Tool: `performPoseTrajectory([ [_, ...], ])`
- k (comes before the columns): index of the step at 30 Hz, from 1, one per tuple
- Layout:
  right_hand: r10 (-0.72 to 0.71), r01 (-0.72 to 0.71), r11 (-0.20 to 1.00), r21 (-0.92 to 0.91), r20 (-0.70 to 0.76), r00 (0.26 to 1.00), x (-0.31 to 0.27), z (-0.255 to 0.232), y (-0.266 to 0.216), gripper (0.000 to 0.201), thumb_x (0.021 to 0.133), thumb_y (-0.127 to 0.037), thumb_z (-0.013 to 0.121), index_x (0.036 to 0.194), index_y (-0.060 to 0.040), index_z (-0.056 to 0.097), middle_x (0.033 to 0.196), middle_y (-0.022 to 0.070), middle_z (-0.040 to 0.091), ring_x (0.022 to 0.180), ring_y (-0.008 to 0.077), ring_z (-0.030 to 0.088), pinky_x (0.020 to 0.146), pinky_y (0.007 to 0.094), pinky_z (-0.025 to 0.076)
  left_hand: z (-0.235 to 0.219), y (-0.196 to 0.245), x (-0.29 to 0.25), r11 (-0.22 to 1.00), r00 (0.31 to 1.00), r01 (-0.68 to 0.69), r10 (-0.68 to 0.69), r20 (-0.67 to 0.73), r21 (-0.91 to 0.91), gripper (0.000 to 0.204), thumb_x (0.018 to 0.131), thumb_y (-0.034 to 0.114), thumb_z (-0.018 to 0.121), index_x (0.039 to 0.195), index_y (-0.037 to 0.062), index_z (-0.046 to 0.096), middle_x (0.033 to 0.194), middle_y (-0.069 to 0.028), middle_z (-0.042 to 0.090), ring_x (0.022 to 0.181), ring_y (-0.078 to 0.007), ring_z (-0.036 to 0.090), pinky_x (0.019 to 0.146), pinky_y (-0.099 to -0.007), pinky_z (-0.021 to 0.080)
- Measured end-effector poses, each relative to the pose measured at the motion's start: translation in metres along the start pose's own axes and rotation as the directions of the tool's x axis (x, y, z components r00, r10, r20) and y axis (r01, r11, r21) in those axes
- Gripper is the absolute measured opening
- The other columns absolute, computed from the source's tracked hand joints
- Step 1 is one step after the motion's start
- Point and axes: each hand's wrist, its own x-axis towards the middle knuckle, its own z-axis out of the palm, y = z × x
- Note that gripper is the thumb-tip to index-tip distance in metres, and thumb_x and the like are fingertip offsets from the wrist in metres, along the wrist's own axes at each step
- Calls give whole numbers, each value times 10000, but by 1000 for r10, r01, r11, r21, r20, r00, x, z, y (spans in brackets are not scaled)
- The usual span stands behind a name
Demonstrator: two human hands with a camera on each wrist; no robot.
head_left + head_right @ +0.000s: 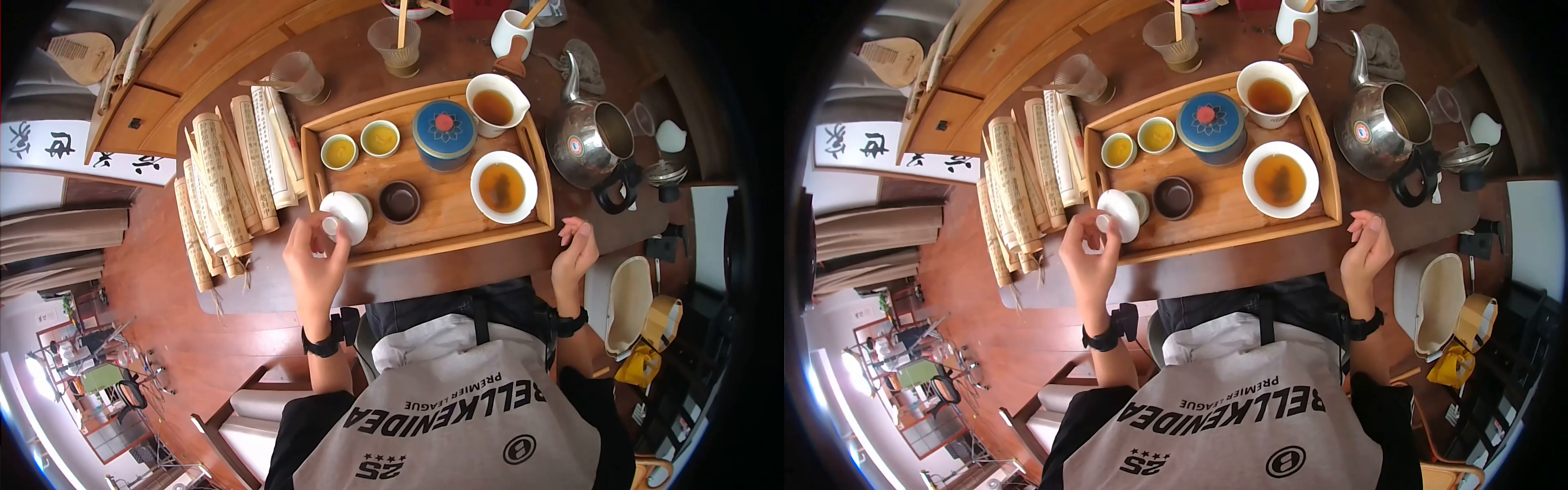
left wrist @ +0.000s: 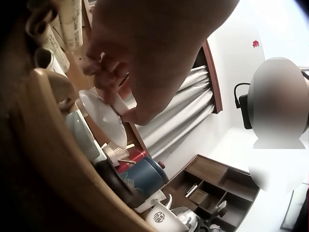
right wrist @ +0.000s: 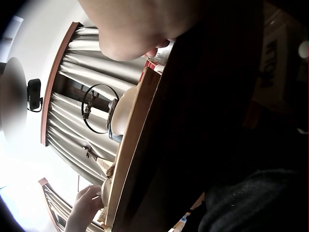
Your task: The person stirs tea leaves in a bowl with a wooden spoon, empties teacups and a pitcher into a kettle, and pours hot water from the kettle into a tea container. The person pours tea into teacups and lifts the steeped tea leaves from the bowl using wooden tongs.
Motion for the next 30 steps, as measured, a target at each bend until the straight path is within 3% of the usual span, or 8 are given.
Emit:
performPoseTrajectory([
  [11, 16, -16, 1000, 16, 9, 1000, 0, 0, -2, 369, 1073, -142, 379, 895, 40, 646, 699, 45, 557, 581, 96, 455, 542, 239, 346, 15, 5, 8, 980, 994, -106, 98, 55, 171, 176, 813, 65, 755, 958, 18, 665, 742, -74, 563, 524, -164, 499, 498, -312, 413],
  [15, 0, -1, 1000, 4, 16, 1000, 0, 0, -2, 366, 1071, -138, 378, 897, 42, 645, 698, 48, 558, 577, 96, 453, 537, 239, 345, 18, 11, 6, 985, 995, -86, 76, 69, 150, 177, 814, 68, 756, 957, 18, 663, 746, -75, 566, 529, -164, 505, 500, -312, 417],
  [18, 2, -2, 1000, -2, 20, 1000, 0, 0, -2, 367, 1070, -137, 377, 898, 43, 646, 699, 50, 560, 575, 97, 453, 536, 240, 346, 21, 14, 8, 991, 995, -77, 69, 77, 109, 198, 819, 76, 752, 987, 9, 671, 733, -52, 520, 573, -125, 425, 519, -282, 369],
  [21, 5, -5, 1000, -5, 18, 1000, 0, 0, -3, 369, 1070, -139, 378, 898, 44, 647, 700, 50, 562, 575, 97, 455, 536, 239, 348, 25, 15, 10, 985, 986, -127, 112, 121, 120, 203, 814, 79, 751, 990, 16, 672, 735, -56, 517, 579, -132, 433, 521, -288, 378],
  [24, 10, -10, 1000, 1, 14, 1000, 0, 0, -3, 369, 1068, -141, 380, 899, 44, 650, 700, 49, 564, 575, 96, 458, 536, 237, 349, 29, 18, 12, 975, 977, -178, 159, 140, 134, 205, 810, 75, 746, 995, 22, 674, 736, -68, 519, 584, -154, 456, 533, -291, 396],
  [26, 13, -13, 1000, 6, 12, 1000, 0, 0, -2, 368, 1067, -141, 382, 900, 44, 652, 700, 49, 565, 576, 96, 460, 536, 236, 350, 30, 24, 12, 971, 974, -172, 142, 177, 166, 208, 784, 75, 750, 966, 35, 657, 794, -105, 601, 698, -299, 615, 627, -396, 499],
  [30, 19, -19, 1000, 13, 15, 1000, -1, 0, 0, 367, 1067, -139, 382, 901, 45, 653, 697, 46, 567, 577, 92, 465, 536, 234, 353, 36, 25, 14, 972, 971, -182, 155, 180, 146, 207, 783, 76, 752, 961, 34, 655, 788, -102, 599, 686, -293, 608, 618, -393, 495],
])
